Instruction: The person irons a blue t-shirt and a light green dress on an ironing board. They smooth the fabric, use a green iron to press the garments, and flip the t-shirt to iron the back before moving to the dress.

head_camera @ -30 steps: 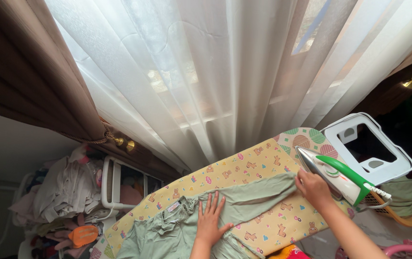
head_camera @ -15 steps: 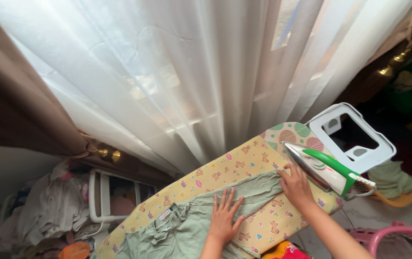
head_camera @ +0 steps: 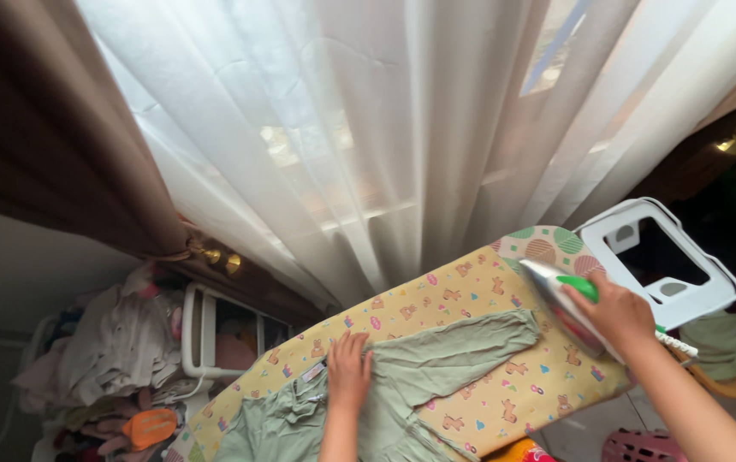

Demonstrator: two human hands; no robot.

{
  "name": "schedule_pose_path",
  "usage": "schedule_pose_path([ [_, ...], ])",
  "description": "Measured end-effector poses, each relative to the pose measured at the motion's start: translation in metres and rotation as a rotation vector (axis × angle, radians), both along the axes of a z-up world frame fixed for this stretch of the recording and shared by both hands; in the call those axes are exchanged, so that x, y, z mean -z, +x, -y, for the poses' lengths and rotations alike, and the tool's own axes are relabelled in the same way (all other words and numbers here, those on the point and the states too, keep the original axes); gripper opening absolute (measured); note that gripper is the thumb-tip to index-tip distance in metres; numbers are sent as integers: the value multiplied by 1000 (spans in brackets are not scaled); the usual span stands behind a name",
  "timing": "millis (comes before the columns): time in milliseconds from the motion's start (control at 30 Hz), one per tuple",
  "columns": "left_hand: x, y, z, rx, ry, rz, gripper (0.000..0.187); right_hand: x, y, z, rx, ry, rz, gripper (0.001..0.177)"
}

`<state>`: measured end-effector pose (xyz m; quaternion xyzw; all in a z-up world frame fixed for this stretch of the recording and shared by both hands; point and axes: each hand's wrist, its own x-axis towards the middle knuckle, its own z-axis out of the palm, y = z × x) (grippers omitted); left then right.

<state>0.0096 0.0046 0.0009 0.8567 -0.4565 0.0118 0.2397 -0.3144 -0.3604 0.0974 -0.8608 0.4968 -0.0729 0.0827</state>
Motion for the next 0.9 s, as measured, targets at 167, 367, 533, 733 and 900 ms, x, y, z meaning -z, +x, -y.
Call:
schedule_pose_path([
  [167,-5,25,-5,50,67,-53,29,20,41,-75,-569,66,193,52],
  [367,-7,34,-5,23,155,-93,27,50,77,-128,-961,28,139,48],
  [533,-3,44,-9,56,152,-45,28,38,127,-114,-682,-53,160,47],
  [733,4,54,-14,79,40,-110,29,40,110,-133,-633,81,49,52],
  [900,9,55,-19,10,-31,-242,26,66,83,-177,-697,145,-31,56],
])
